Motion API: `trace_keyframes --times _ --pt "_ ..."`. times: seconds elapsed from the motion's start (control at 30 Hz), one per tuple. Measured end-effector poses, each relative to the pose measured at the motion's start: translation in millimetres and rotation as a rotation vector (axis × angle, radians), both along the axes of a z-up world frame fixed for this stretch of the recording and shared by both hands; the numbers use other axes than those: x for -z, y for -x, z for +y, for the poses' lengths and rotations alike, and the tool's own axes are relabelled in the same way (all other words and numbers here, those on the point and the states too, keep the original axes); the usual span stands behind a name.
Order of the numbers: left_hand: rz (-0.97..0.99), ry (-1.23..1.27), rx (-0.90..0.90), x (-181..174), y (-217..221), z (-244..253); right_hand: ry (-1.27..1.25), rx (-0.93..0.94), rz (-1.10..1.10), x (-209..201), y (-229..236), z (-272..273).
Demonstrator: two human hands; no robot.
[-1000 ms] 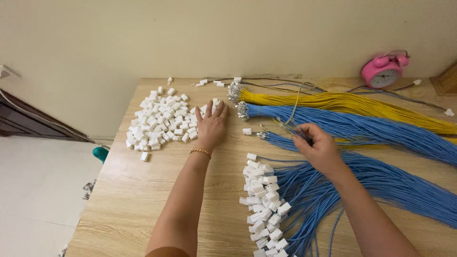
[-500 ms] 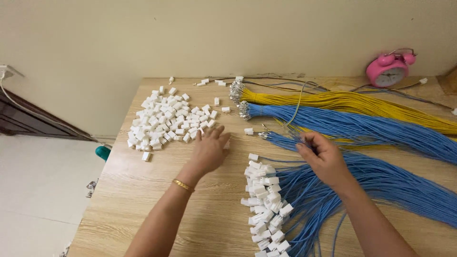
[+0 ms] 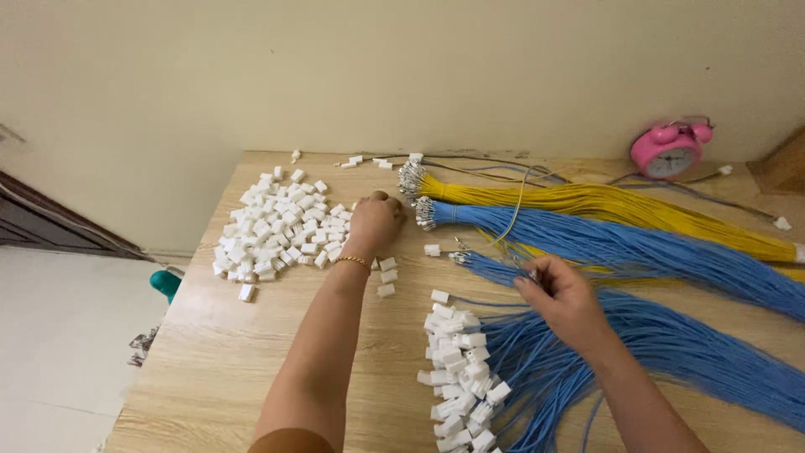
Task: Insert metal wire terminals into white plastic connector housings to assemble wire harnesses.
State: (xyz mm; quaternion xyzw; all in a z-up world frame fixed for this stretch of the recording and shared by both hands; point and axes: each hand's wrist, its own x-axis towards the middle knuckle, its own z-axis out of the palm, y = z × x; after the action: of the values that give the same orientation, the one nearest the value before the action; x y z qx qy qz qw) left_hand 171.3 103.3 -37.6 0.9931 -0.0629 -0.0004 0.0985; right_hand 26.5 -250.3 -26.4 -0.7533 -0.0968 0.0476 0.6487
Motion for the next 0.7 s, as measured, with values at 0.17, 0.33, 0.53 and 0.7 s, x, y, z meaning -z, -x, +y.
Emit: trace_keyframes --times 0.17,0.33,0.53,0.7 --pt "-0.071 -0.006 0.021 14.7 28.2 14.1 -0.065 -0.027 -0.103 -22.4 0.9 21.2" --pt "-0.413 -0.014 0.179 -28.1 97.5 5.6 -0.020 -0.023 -0.119 -9.9 -2.2 19.2" --pt "0.223 1.061 -0.161 -55.0 161.8 -48.4 0.060 -0.077 -0.062 -20.1 5.2 27.3" --pt "0.274 1.533 -0.016 -48.7 181.1 -96.0 0.174 -0.060 -0.009 -35.2 13.1 36.0"
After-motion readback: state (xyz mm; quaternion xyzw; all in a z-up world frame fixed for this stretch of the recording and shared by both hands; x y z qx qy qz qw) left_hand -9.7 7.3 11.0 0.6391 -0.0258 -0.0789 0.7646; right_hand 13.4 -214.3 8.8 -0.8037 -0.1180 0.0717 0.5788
